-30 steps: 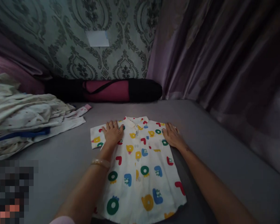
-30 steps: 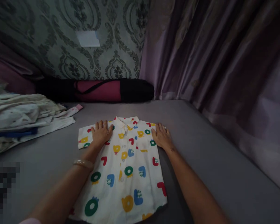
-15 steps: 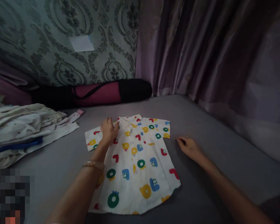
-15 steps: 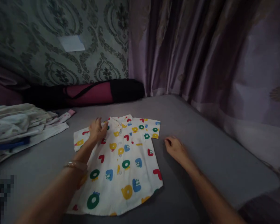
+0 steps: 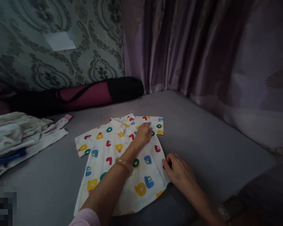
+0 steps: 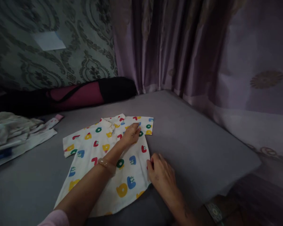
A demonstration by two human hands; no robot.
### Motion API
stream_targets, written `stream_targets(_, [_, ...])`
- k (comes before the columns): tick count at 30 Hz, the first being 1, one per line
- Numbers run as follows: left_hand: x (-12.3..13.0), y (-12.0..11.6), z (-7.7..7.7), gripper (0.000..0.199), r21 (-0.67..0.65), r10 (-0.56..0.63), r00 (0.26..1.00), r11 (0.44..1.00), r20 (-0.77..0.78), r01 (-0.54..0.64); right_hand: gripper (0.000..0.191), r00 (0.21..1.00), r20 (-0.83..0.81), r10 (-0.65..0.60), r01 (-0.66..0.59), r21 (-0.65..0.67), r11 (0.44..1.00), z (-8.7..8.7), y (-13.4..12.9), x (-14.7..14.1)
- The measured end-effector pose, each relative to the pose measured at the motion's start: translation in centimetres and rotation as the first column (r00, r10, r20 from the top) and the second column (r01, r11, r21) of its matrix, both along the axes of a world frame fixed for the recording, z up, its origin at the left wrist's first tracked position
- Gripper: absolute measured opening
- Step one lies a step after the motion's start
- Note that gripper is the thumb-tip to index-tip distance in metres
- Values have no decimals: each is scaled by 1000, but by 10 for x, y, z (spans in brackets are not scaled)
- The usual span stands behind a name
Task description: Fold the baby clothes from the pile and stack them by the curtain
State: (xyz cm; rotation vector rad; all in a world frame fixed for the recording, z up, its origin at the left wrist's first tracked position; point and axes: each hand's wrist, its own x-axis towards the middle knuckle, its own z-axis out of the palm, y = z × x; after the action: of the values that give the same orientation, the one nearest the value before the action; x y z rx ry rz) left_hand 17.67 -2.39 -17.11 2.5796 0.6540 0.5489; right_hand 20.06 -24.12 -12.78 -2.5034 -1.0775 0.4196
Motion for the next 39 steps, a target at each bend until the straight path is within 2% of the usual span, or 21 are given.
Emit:
stream_targets(2, [-2, -5, -7, 33, 18, 30, 999, 999, 18, -31, 29, 982, -177, -61, 75, 70, 995, -4, 0, 4])
stream_targets(5, [-5, -7, -13, 37, 74, 21, 1000, 997, 18, -22, 46, 860, -496, -120, 194, 99, 976, -14, -2, 11])
stream_targets(7, [-7, -8, -14, 38, 106, 22, 1000, 994, 9, -23, 53, 794, -590, -145, 223, 60, 973, -21, -3, 14])
stream_targets(8, [-8, -8, -14, 38, 120, 31, 1000, 992, 5, -31, 52, 785, -598, -158, 231, 47, 972, -23, -3, 14])
stream_targets(11, [-10, -8, -13, 41, 155, 64, 998, 986, -17, -60, 42, 805, -557, -206, 268, 30, 963, -25, -2, 11])
stream_targets(13, [-11, -7, -13, 42, 170, 74, 997, 983, -38, -67, 33, 833, -518, -194, 271, 76, 960, -23, -1, 7])
stream_targets(15, [-12, -7, -14, 44, 176, 72, 996, 982, -54, -62, 26, 878, -459, -137, 221, 135, 966, -20, -1, 3])
stream_targets(17, [-12, -7, -15, 46, 173, 71, 995, 983, -70, -58, 23, 939, -329, -103, 155, 136, 979, -18, -5, 2])
stream_targets(20, [-12, -5, -17, 48, 162, 81, 991, 985, -106, -63, 25, 990, -106, -98, 103, 48, 993, -16, -13, 4])
stream_targets(22, [-11, -4, -19, 49, 164, 80, 990, 985, -120, -60, 28, 995, -35, -96, 97, 11, 995, -16, -18, 5])
stream_targets(25, [-11, -4, -21, 49, 175, 82, 989, 983, -123, -60, 36, 992, -22, -128, 128, 5, 992, -19, -22, 3])
stream_targets(27, [-11, -5, -21, 49, 180, 86, 986, 982, -140, -60, 42, 984, -94, -152, 156, 34, 987, -22, -22, 0])
stream_targets(30, [-10, -5, -10, 47, 188, 80, 977, 981, -196, -43, 45, 957, -253, -142, 162, 59, 985, -25, -22, -6])
stream_targets(33, [-2, -3, 15, 40, 161, 41, 942, 987, -332, 14, 42, 928, -349, -132, 179, 104, 978, -27, -23, -7])
stream_targets(36, [15, 0, 44, 28, 103, 6, 890, 994, -456, 47, 36, 886, -450, -110, 211, 181, 961, -28, -24, -3])
stream_targets(39, [39, -2, 59, 27, 55, -55, 895, 995, -442, 88, 31, 855, -509, -100, 235, 209, 949, -28, -24, 0])
